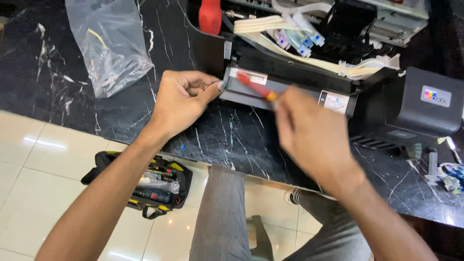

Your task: The person cleans the exterior and internal components of a disassembled printer using a toothbrush and an air blower. They then handle a set of ink cartridges, wiping them with a cloth.

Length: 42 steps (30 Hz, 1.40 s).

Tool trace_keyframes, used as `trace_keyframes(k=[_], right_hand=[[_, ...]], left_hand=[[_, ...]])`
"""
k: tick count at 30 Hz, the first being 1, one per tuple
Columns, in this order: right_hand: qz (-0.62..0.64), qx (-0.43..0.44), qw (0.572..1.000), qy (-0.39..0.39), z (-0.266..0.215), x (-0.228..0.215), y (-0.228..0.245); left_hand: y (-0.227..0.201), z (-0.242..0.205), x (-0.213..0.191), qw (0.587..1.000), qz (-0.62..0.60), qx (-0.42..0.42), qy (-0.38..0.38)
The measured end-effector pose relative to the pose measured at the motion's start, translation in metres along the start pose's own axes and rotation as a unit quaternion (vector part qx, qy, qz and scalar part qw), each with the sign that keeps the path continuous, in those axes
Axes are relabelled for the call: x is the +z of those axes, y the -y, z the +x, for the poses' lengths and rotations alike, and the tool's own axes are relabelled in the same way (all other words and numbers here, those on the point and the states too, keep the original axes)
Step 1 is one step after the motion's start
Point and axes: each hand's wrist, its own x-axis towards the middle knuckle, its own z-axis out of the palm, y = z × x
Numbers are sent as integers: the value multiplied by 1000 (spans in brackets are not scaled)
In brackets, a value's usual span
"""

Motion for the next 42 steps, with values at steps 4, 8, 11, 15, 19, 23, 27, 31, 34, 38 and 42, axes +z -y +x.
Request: trace_keyframes(k=[4,8,11,15,19,23,27,31,34,38,42], right_hand=[[-29,-6,1000,11,-3,3,4],[4,36,998,49,-3,1,11],[13,28,999,29,1,2,8],[12,12,1000,1,-7,15,20],[-28,18,999,-28,-20,5,1],[-12,142,990,-3,-63,-16,-19],[13,172,984,-34,-80,-14,-22],[47,188,981,12,-33,10,29],[91,107,990,-26,-16,17,42],[86,204,975,18,-42,-7,12],[16,271,962,-17,-89,-32,-20]], left_hand=[[3,1,-1,1000,-19,-5,5],[0,0,0,1000,14,10,6],[1,-1,0,1000,5,4,12],[0,-1,-1,1000,-4,4,15],[-1,-1,-1,1000,4,0,7],[1,-1,-2,1000,22,2,9],[7,2,-2,1000,19,8,15],[0,-1,1,999,39,10,4],[3,0,1,1000,17,5,4],[0,-2,0,1000,-8,-20,9],[-6,-4,-2,1000,0,-14,13]])
